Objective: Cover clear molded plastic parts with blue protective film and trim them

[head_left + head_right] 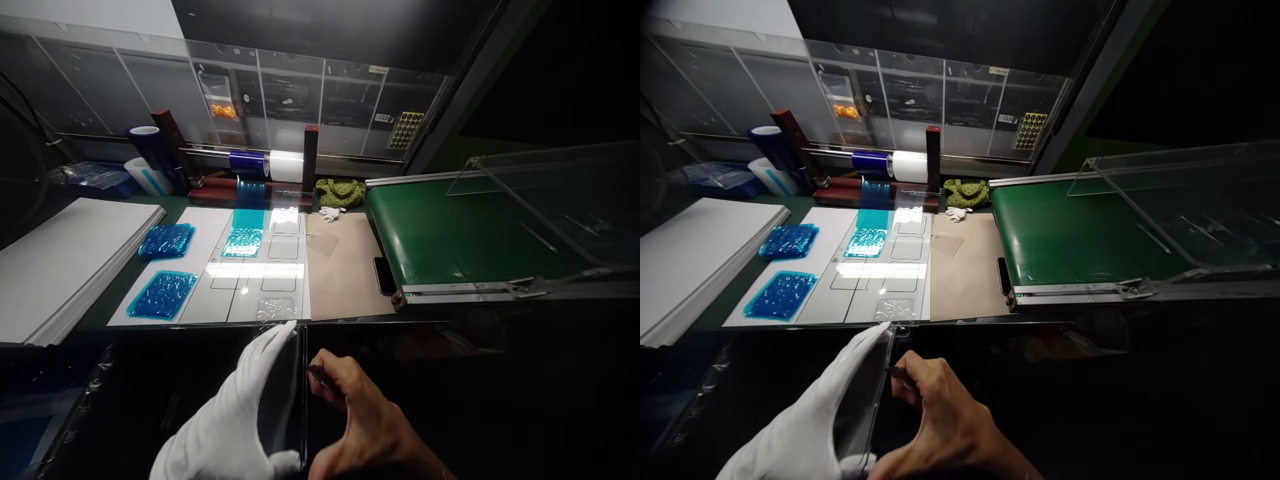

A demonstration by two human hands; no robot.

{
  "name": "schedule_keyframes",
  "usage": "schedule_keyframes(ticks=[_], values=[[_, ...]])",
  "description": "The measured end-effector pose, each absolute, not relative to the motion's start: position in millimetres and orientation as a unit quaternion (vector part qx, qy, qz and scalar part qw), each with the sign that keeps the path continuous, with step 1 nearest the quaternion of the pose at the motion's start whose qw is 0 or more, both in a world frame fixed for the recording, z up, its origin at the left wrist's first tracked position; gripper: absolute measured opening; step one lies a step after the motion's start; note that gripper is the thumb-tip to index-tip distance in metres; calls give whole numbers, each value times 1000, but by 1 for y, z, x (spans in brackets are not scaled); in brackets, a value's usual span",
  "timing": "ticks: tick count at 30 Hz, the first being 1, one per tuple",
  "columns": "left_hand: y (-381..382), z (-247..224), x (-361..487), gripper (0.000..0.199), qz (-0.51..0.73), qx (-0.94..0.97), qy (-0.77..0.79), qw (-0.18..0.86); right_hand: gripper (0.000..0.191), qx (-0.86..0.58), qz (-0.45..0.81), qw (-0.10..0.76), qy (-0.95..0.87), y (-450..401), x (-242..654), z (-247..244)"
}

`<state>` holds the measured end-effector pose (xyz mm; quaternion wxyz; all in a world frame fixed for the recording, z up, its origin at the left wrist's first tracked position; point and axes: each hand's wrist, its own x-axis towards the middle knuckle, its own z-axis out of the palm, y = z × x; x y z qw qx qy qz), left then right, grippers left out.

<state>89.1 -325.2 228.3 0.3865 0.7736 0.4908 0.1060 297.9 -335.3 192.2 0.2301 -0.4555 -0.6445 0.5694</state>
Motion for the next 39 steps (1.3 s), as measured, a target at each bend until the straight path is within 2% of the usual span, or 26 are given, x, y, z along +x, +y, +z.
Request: schedule_keyframes(ticks=[16,26,30,36,38,39], values=[[-340,235,102,114,130,810,432,375,87,-442,565,266,-645,-364,308,184],[-333,251,112,104,162,819,407,370,68,-429,581,275,-634,-365,307,190],[-332,256,117,100,172,836,405,329,64,-418,579,285,-639,-364,306,192],[-333,232,113,112,193,837,451,240,76,-437,460,387,-670,-359,312,179],[-332,218,108,116,207,816,495,217,67,-459,406,402,-681,-340,319,168],[-332,211,105,118,214,800,518,217,57,-481,377,394,-687,-326,324,159]])
